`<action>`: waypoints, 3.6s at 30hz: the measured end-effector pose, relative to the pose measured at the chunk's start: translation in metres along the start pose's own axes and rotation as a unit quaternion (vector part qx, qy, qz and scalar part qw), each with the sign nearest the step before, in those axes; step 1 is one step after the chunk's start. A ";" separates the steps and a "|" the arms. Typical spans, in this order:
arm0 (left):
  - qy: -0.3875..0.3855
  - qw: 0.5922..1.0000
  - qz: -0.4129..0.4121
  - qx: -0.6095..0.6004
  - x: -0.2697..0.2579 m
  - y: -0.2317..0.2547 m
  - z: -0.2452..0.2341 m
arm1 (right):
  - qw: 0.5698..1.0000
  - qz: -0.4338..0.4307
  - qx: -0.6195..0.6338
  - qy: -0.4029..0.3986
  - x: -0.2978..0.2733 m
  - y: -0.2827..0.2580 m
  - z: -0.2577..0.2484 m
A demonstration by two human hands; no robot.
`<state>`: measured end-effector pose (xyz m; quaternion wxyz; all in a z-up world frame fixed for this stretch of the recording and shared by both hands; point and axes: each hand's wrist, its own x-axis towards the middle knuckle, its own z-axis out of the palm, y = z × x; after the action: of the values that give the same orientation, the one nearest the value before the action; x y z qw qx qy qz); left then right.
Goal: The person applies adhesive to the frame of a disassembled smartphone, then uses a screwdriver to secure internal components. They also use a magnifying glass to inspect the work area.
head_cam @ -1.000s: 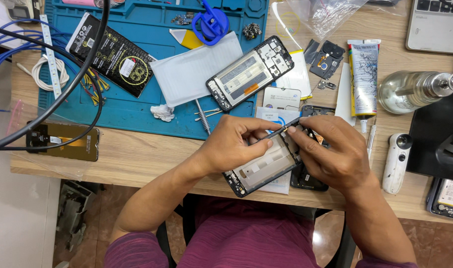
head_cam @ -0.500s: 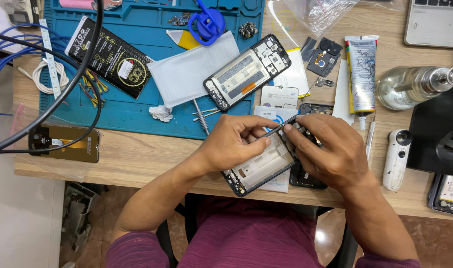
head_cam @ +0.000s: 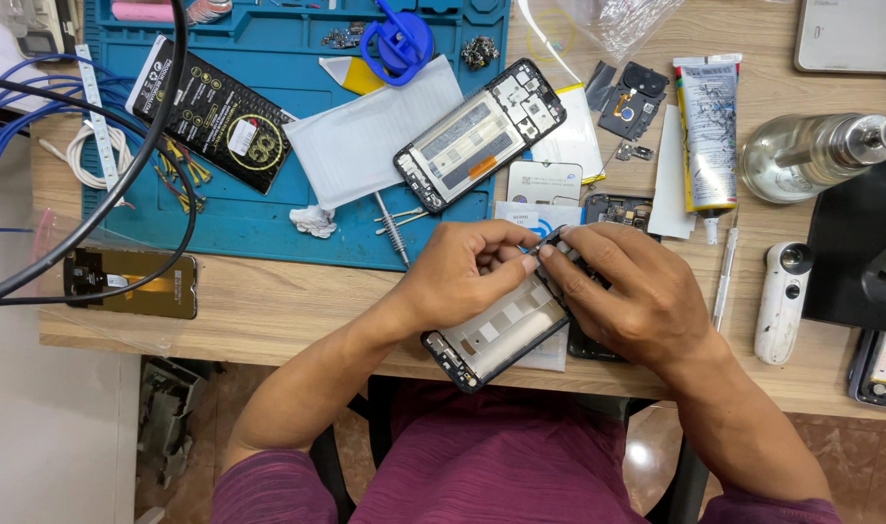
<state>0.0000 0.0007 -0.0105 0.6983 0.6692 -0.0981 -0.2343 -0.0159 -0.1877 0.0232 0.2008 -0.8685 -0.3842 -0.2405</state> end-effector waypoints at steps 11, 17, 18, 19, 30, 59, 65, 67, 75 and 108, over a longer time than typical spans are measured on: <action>0.034 0.998 0.022 0.042 0.002 0.000 0.001 | 1.000 0.005 0.026 0.003 0.002 -0.003 0.002; 0.051 0.998 0.025 0.032 0.000 0.010 0.002 | 0.995 0.042 0.087 0.024 0.001 0.000 -0.001; 0.055 0.998 0.028 0.034 0.000 0.010 0.002 | 0.992 0.053 0.107 0.030 0.000 0.000 -0.001; 0.054 0.998 0.028 0.034 0.000 0.010 0.002 | 0.992 0.054 0.107 0.031 -0.001 0.000 -0.002; 0.146 0.983 0.099 0.051 -0.006 0.035 -0.032 | 0.979 0.152 0.052 0.123 -0.028 0.020 -0.009; 0.271 0.952 0.138 0.041 -0.096 0.054 -0.076 | 0.896 0.283 0.167 -0.300 0.098 -0.081 0.044; 0.163 0.977 0.115 0.081 -0.075 0.062 -0.044 | 0.801 0.496 0.268 -0.200 0.034 -0.030 -0.015; 0.113 0.984 0.106 0.091 -0.059 0.061 -0.030 | 0.783 0.518 0.330 -0.098 0.010 -0.013 -0.028; -0.027 0.995 0.017 0.091 0.003 0.038 0.012 | 0.800 0.343 0.443 0.214 -0.020 -0.003 -0.050; -0.040 0.993 -0.031 0.103 0.008 0.017 0.009 | 0.866 0.317 0.386 0.027 -0.022 -0.001 -0.010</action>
<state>0.0063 -0.0107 0.0052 0.6133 0.7306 -0.1294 -0.2708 -0.0325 -0.2045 0.0187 0.5961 -0.7895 -0.1447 -0.0195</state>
